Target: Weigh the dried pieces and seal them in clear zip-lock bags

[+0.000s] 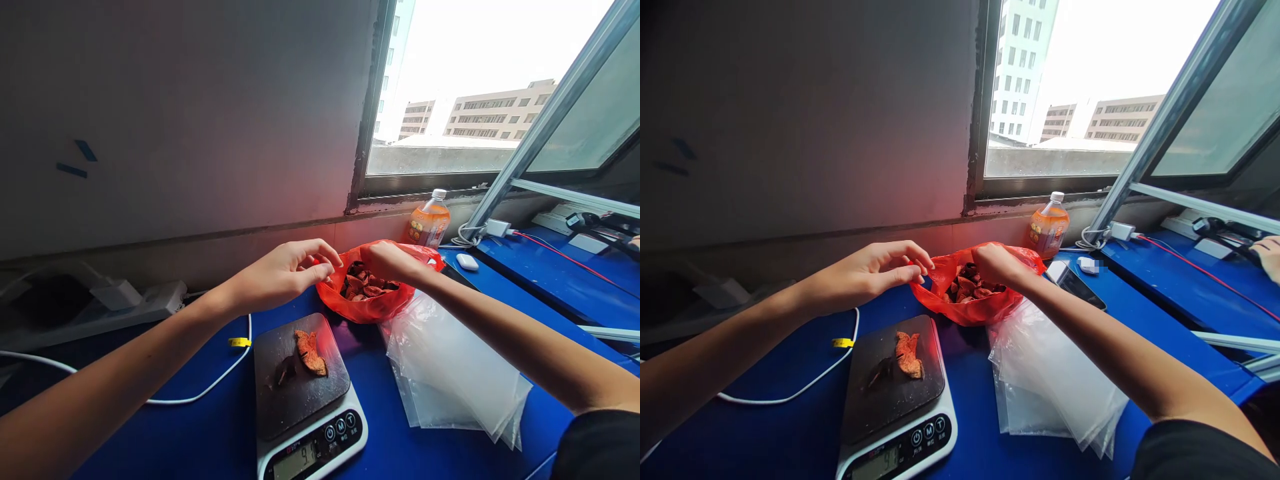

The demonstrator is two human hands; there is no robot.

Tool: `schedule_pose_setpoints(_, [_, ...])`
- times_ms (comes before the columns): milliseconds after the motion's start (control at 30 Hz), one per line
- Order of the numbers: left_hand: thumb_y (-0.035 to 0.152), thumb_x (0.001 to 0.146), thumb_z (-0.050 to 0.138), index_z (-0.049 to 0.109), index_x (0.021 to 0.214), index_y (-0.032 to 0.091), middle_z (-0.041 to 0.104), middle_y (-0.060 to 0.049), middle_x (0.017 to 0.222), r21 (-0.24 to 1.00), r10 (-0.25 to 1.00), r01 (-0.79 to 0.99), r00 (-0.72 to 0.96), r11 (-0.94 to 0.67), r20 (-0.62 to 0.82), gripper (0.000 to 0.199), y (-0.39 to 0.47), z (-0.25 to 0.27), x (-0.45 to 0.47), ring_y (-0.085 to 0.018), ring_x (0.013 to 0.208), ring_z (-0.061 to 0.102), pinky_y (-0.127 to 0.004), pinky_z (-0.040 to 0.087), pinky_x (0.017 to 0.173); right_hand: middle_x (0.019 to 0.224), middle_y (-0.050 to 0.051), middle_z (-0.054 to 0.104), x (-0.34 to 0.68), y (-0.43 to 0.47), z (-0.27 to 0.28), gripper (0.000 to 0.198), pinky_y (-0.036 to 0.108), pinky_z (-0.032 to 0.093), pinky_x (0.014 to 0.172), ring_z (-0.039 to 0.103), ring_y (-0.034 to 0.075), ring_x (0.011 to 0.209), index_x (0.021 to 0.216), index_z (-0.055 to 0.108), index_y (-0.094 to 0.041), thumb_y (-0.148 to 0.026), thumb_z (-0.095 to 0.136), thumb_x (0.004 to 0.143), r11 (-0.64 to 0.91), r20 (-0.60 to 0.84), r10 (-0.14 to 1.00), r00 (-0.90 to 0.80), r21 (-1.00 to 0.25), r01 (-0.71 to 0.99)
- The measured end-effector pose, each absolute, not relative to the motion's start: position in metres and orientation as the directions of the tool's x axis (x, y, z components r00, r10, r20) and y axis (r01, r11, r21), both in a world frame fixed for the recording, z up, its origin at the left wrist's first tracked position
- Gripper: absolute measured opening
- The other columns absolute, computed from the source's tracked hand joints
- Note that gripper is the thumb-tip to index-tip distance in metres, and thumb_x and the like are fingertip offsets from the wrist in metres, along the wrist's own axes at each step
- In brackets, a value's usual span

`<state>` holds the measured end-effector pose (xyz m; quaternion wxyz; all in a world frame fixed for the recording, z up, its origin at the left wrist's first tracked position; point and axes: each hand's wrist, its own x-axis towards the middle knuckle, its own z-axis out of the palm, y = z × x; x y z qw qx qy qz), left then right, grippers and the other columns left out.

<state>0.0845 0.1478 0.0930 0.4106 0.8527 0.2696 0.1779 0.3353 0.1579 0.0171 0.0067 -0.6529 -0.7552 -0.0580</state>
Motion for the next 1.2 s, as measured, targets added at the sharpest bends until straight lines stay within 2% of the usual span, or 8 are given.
schedule_pose_setpoints(233, [0.037, 0.087, 0.052, 0.061, 0.101, 0.019, 0.069, -0.003, 0.091, 0.781, 0.608, 0.323, 0.789, -0.534, 0.09, 0.024, 0.144, 0.093, 0.084, -0.018, 0.085, 0.063, -0.03, 0.047, 0.078, 0.075, 0.012, 0.067, 0.339, 0.145, 0.025, 0.024, 0.029, 0.028, 0.052, 0.058, 0.018, 0.062, 0.08, 0.065, -0.012, -0.005, 0.044, 0.073, 0.126, 0.139, 0.979, -0.15, 0.172, 0.977])
schedule_pose_setpoints(367, [0.037, 0.088, 0.051, 0.062, 0.101, 0.02, 0.068, -0.002, 0.096, 0.734, 0.607, 0.352, 0.788, -0.581, 0.103, 0.024, 0.137, 0.094, 0.081, -0.017, 0.083, 0.062, -0.028, 0.047, 0.074, 0.068, 0.011, 0.066, 0.347, 0.135, 0.023, 0.026, 0.029, 0.031, 0.053, 0.056, 0.018, 0.059, 0.071, 0.065, -0.014, -0.002, 0.042, 0.068, 0.139, 0.129, 0.978, -0.162, 0.174, 0.975])
schedule_pose_setpoints(467, [0.037, 0.088, 0.051, 0.063, 0.1, 0.021, 0.067, -0.002, 0.102, 0.692, 0.597, 0.361, 0.793, -0.625, 0.126, 0.023, 0.134, 0.093, 0.078, -0.017, 0.085, 0.063, -0.027, 0.047, 0.075, 0.069, 0.01, 0.067, 0.353, 0.132, 0.02, 0.03, 0.03, 0.034, 0.054, 0.058, 0.02, 0.059, 0.072, 0.067, -0.013, 0.001, 0.041, 0.065, 0.142, 0.119, 0.98, -0.162, 0.162, 0.977])
schedule_pose_setpoints(633, [0.036, 0.088, 0.051, 0.064, 0.099, 0.021, 0.067, -0.002, 0.102, 0.654, 0.583, 0.354, 0.796, -0.668, 0.164, 0.023, 0.136, 0.088, 0.077, -0.018, 0.088, 0.062, -0.028, 0.046, 0.078, 0.085, 0.011, 0.071, 0.359, 0.133, 0.01, 0.037, 0.028, 0.043, 0.062, 0.064, 0.021, 0.075, 0.087, 0.069, -0.014, 0.004, 0.043, 0.069, 0.179, 0.138, 0.972, -0.188, 0.076, 0.981])
schedule_pose_setpoints(733, [0.032, 0.086, 0.052, 0.064, 0.1, 0.02, 0.068, -0.002, 0.099, 0.657, 0.572, 0.332, 0.799, -0.677, 0.185, 0.022, 0.136, 0.085, 0.078, -0.018, 0.088, 0.062, -0.028, 0.046, 0.078, 0.088, 0.011, 0.071, 0.36, 0.135, 0.002, 0.04, 0.028, 0.045, 0.063, 0.065, 0.022, 0.074, 0.099, 0.068, -0.015, 0.002, 0.046, 0.071, 0.176, 0.137, 0.974, -0.178, 0.027, 0.984])
schedule_pose_setpoints(900, [0.028, 0.084, 0.055, 0.064, 0.103, 0.019, 0.067, -0.003, 0.099, 0.685, 0.578, 0.32, 0.796, -0.654, 0.18, 0.023, 0.133, 0.082, 0.078, -0.018, 0.087, 0.06, -0.028, 0.045, 0.078, 0.086, 0.01, 0.071, 0.361, 0.138, -0.008, 0.049, 0.028, 0.045, 0.061, 0.066, 0.023, 0.071, 0.119, 0.062, -0.017, -0.003, 0.049, 0.073, 0.116, 0.096, 0.988, -0.123, 0.077, 0.99])
schedule_pose_setpoints(1067, [0.023, 0.08, 0.058, 0.065, 0.101, 0.019, 0.064, -0.004, 0.099, 0.634, 0.59, 0.35, 0.779, -0.689, 0.211, 0.022, 0.131, 0.079, 0.077, -0.02, 0.09, 0.058, -0.031, 0.044, 0.08, 0.088, 0.014, 0.07, 0.362, 0.138, -0.002, 0.037, 0.029, 0.045, 0.064, 0.066, 0.025, 0.076, 0.103, 0.069, -0.01, -0.003, 0.048, 0.073, 0.052, 0.058, 0.997, -0.059, 0.124, 0.991])
schedule_pose_setpoints(1200, [0.02, 0.08, 0.059, 0.064, 0.098, 0.018, 0.059, -0.007, 0.105, 0.508, 0.591, 0.379, 0.719, -0.774, 0.364, 0.019, 0.123, 0.077, 0.082, -0.025, 0.107, 0.051, -0.039, 0.041, 0.092, 0.096, 0.013, 0.069, 0.356, 0.131, 0.013, 0.037, 0.03, 0.045, 0.075, 0.063, 0.025, 0.091, 0.106, 0.068, -0.011, -0.006, 0.048, 0.075, 0.018, 0.189, 0.982, -0.029, 0.059, 0.998])
